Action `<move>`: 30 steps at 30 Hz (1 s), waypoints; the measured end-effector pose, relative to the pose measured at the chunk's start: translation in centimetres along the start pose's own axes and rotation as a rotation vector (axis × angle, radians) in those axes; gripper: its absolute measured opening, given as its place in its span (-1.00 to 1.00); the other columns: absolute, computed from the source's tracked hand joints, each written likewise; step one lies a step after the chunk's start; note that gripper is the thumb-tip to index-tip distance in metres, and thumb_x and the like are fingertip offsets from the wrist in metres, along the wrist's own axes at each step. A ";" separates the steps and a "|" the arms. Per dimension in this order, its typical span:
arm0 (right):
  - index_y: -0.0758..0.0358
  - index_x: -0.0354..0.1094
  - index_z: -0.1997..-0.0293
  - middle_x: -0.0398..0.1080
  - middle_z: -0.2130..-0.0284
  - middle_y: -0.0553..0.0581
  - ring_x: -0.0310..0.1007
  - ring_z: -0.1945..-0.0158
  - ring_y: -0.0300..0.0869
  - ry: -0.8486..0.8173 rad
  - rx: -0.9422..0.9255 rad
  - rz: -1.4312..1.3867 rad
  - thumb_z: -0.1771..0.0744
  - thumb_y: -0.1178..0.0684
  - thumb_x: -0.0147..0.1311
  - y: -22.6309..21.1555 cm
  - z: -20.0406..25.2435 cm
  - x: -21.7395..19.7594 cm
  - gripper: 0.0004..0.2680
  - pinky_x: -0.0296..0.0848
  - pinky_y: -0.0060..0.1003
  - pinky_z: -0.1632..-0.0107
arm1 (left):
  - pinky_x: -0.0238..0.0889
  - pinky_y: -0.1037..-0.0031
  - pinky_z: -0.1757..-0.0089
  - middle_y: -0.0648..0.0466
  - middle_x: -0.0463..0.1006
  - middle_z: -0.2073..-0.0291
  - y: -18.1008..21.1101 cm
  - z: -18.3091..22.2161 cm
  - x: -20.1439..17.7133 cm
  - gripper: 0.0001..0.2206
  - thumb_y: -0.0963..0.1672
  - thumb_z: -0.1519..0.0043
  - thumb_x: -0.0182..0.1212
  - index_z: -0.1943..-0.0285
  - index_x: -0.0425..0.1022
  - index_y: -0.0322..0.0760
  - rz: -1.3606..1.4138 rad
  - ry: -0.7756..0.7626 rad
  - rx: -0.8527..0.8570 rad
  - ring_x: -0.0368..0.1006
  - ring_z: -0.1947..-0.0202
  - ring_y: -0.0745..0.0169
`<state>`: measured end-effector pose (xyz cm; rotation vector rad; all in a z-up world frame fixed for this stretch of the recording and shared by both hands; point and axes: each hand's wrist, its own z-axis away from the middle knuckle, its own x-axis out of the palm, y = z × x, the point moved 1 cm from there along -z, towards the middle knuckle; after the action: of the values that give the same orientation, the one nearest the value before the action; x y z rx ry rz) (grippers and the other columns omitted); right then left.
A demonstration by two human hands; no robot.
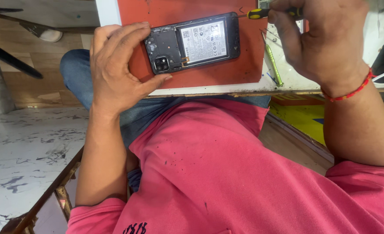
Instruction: The person uses a screwdriver to remove screws from the back of a smartphone, detaches the back cover, and manipulates internal components. They then reassemble the phone by placing the back cover back on and securing it.
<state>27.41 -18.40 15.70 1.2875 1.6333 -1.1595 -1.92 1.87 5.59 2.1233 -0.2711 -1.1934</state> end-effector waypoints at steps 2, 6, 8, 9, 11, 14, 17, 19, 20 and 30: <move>0.33 0.40 0.06 0.49 0.22 0.15 0.50 0.22 -0.03 -0.009 -0.007 0.001 -0.39 0.33 0.19 0.0 -0.2 0.0 -0.90 0.39 -0.26 0.15 | 0.25 0.22 -0.26 0.04 0.53 -0.19 0.0 0.1 0.0 -0.29 -0.03 0.04 0.71 -0.27 0.46 -0.27 0.006 0.004 0.004 0.34 -0.19 0.01; 0.33 0.41 0.07 0.49 0.24 0.16 0.50 0.24 -0.02 -0.010 -0.008 0.005 -0.39 0.32 0.19 -0.1 -0.3 0.0 -0.91 0.40 -0.25 0.17 | 0.24 0.22 -0.24 0.04 0.54 -0.18 -0.1 -0.1 0.0 -0.29 -0.03 0.06 0.71 -0.27 0.46 -0.26 0.010 -0.005 -0.001 0.34 -0.23 -0.02; 0.33 0.42 0.07 0.49 0.25 0.17 0.50 0.25 -0.02 -0.009 -0.005 0.007 -0.38 0.31 0.19 -0.2 -0.2 -0.1 -0.92 0.40 -0.25 0.18 | 0.23 0.22 -0.24 0.05 0.54 -0.18 -0.1 0.0 0.0 -0.29 -0.02 0.05 0.72 -0.27 0.46 -0.26 0.003 -0.004 0.004 0.34 -0.23 -0.02; 0.33 0.42 0.08 0.49 0.25 0.17 0.50 0.26 -0.02 -0.010 -0.008 0.006 -0.38 0.30 0.19 -0.3 -0.2 -0.1 -0.92 0.40 -0.25 0.19 | 0.23 0.22 -0.25 0.05 0.54 -0.18 -0.1 0.0 0.0 -0.29 -0.02 0.05 0.72 -0.27 0.46 -0.26 0.009 -0.003 0.004 0.34 -0.23 -0.02; 0.33 0.42 0.08 0.49 0.26 0.17 0.50 0.27 -0.02 -0.010 -0.009 0.008 -0.38 0.30 0.19 -0.4 -0.3 -0.2 -0.93 0.40 -0.24 0.20 | 0.24 0.23 -0.25 0.05 0.54 -0.18 -0.2 0.0 0.1 -0.29 -0.02 0.05 0.72 -0.27 0.46 -0.26 0.020 0.001 0.005 0.34 -0.24 -0.02; 0.33 0.43 0.09 0.49 0.28 0.18 0.50 0.28 -0.02 -0.013 -0.011 0.011 -0.38 0.28 0.19 -0.5 -0.5 -0.3 -0.93 0.40 -0.24 0.21 | 0.23 0.22 -0.24 0.05 0.54 -0.23 -0.2 0.0 0.1 -0.29 0.01 0.01 0.77 -0.27 0.46 -0.26 0.008 0.004 0.016 0.34 -0.23 -0.01; 0.33 0.44 0.10 0.49 0.29 0.18 0.50 0.30 -0.01 -0.015 -0.019 0.018 -0.38 0.27 0.18 -0.7 -0.9 -0.3 -0.94 0.41 -0.23 0.23 | 0.23 0.22 -0.24 0.05 0.54 -0.17 -0.2 0.0 0.1 -0.29 -0.03 0.05 0.72 -0.27 0.46 -0.26 0.017 0.000 0.010 0.34 -0.23 -0.01; 0.33 0.44 0.10 0.49 0.30 0.19 0.50 0.31 -0.01 -0.019 -0.022 0.020 -0.38 0.26 0.18 -0.7 -1.1 -0.4 -0.95 0.41 -0.23 0.24 | 0.23 0.22 -0.23 0.05 0.54 -0.21 -0.2 0.0 0.1 -0.29 -0.03 0.06 0.72 -0.27 0.46 -0.26 0.015 0.001 0.009 0.34 -0.23 -0.02; 0.32 0.45 0.10 0.49 0.31 0.19 0.50 0.31 -0.01 -0.021 -0.026 0.025 -0.38 0.26 0.18 -0.7 -1.1 -0.4 -0.95 0.41 -0.23 0.24 | 0.23 0.22 -0.23 0.04 0.54 -0.23 -0.2 0.0 0.1 -0.28 -0.03 0.06 0.72 -0.27 0.46 -0.26 0.015 0.001 0.008 0.34 -0.23 -0.02; 0.32 0.47 0.13 0.49 0.35 0.21 0.49 0.37 0.00 -0.095 -0.055 0.066 -0.37 0.22 0.18 -1.1 -2.6 -1.1 -0.96 0.42 -0.21 0.30 | 0.24 0.21 -0.22 0.04 0.54 -0.21 -0.1 -0.1 0.0 -0.29 -0.03 0.06 0.72 -0.26 0.46 -0.27 0.016 0.008 0.017 0.34 -0.22 -0.03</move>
<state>26.54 -16.34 17.75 1.2232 1.5325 -1.1114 -1.86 1.97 5.51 2.1368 -0.2948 -1.1771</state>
